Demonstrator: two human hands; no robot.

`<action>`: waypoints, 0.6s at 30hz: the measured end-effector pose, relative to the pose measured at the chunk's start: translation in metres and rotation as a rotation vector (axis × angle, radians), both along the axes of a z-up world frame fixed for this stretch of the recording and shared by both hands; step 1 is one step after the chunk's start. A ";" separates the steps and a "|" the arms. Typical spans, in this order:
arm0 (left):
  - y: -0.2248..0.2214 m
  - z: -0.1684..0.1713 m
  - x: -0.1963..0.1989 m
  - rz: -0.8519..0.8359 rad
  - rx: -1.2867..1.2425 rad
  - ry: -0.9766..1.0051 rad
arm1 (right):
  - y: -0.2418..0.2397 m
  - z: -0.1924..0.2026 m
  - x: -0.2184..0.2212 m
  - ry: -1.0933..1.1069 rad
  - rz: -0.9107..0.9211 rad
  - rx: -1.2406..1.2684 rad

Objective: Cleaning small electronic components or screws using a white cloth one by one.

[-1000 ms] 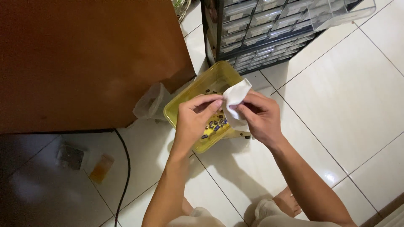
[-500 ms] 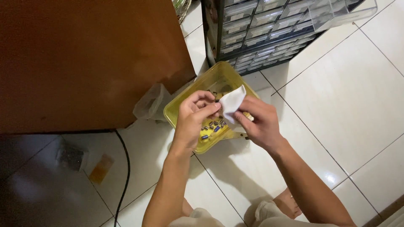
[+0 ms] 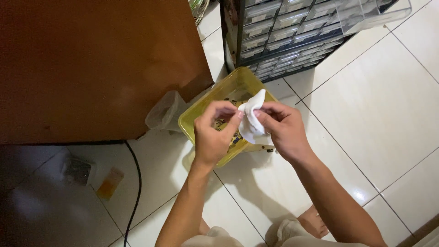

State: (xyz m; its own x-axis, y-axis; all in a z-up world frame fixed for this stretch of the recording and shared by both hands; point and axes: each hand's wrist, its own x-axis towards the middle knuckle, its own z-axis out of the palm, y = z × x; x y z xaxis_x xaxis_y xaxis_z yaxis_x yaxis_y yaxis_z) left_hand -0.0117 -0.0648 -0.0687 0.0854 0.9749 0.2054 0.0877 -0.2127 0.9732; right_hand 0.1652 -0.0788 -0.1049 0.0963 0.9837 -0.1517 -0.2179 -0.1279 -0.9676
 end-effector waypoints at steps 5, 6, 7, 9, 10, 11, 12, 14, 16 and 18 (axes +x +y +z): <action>0.009 -0.020 0.003 -0.034 -0.437 -0.324 | 0.004 0.020 -0.005 -0.190 0.050 0.194; 0.011 -0.024 0.003 -0.044 -0.551 -0.447 | 0.006 0.029 -0.006 -0.250 0.085 0.288; 0.010 -0.024 0.003 -0.044 -0.551 -0.445 | 0.008 0.023 -0.003 -0.249 0.084 0.288; 0.010 -0.023 0.004 0.002 -0.369 -0.335 | 0.013 0.010 0.004 -0.206 0.063 0.244; 0.008 -0.017 0.004 0.000 -0.369 -0.334 | 0.013 0.009 0.004 -0.205 0.061 0.243; 0.006 -0.010 0.004 0.027 -0.199 -0.188 | 0.013 0.007 0.004 -0.186 0.059 0.204; 0.004 -0.003 0.005 0.053 -0.028 -0.042 | 0.013 0.006 0.005 -0.167 0.057 0.165; 0.004 -0.007 0.003 0.053 0.128 0.069 | 0.011 0.012 0.002 -0.146 0.065 0.114; 0.003 -0.007 0.001 0.050 0.282 0.179 | 0.009 0.013 0.001 -0.127 0.072 0.062; 0.002 -0.002 0.000 0.032 0.214 0.145 | 0.008 0.011 0.001 -0.027 0.041 0.024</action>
State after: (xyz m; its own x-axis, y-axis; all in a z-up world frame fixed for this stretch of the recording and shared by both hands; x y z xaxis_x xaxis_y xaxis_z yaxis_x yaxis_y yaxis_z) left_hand -0.0117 -0.0625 -0.0711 0.0988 0.9131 0.3956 0.2328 -0.4077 0.8829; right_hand 0.1659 -0.0706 -0.0940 0.0591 0.9903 -0.1261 -0.1870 -0.1131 -0.9758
